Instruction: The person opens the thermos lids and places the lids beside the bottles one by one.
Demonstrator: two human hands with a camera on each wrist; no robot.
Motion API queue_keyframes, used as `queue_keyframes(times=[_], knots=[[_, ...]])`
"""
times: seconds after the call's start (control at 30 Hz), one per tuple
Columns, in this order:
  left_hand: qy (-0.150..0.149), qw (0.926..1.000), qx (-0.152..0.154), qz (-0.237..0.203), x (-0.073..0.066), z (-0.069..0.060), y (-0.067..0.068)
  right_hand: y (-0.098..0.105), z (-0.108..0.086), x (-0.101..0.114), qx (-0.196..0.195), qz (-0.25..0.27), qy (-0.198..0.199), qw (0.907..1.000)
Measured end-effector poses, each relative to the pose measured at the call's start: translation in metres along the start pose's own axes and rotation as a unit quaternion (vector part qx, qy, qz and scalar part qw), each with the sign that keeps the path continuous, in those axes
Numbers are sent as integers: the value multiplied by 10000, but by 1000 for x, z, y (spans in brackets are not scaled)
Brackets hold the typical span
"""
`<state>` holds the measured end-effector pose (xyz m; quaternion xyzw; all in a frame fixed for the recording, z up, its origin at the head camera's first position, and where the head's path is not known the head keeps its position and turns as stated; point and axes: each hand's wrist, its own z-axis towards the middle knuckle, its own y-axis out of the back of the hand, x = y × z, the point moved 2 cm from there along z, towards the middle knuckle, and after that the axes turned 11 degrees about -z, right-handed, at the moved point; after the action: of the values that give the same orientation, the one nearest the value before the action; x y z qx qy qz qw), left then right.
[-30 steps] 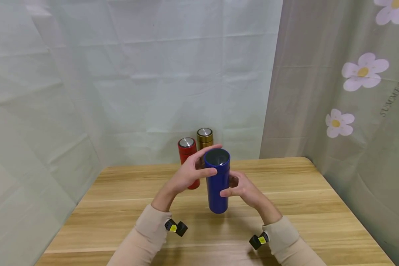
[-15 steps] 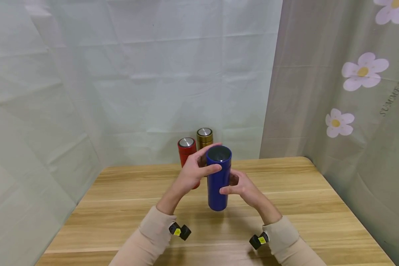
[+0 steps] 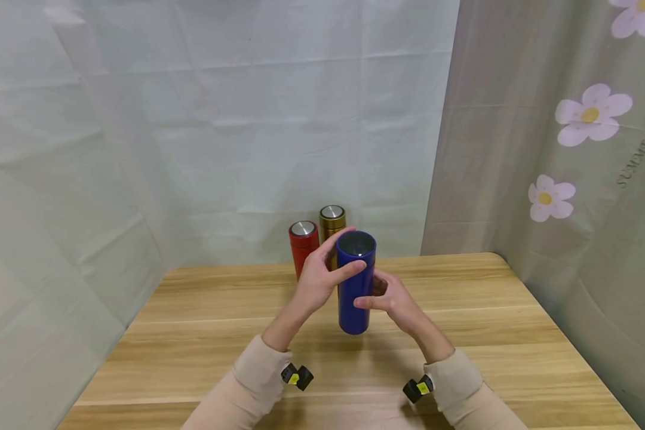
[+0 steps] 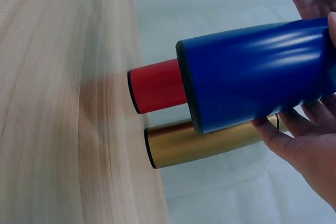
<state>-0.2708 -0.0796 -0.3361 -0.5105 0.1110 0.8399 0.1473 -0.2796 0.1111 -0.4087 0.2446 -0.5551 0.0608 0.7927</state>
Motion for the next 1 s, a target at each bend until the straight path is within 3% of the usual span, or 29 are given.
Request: queue_keyframes(times=[0.2, 0.3, 0.4, 0.77, 1.0], knots=[[267, 9940, 1029, -276, -3, 3, 12, 4, 0, -1, 58, 6, 0, 10000], [428, 9901, 1271, -425, -3, 5, 17, 5, 0, -2, 180, 21, 83, 9998], [515, 9888, 1318, -473, -2, 6, 19, 6, 0, -2, 291, 20, 135, 9995], [305, 9962, 690, -431, 1, 3, 13, 6, -1, -2, 263, -5, 152, 9995], [94, 9998, -6, -198, -2, 1, 2, 6, -1, -1, 75, 28, 115, 9999]])
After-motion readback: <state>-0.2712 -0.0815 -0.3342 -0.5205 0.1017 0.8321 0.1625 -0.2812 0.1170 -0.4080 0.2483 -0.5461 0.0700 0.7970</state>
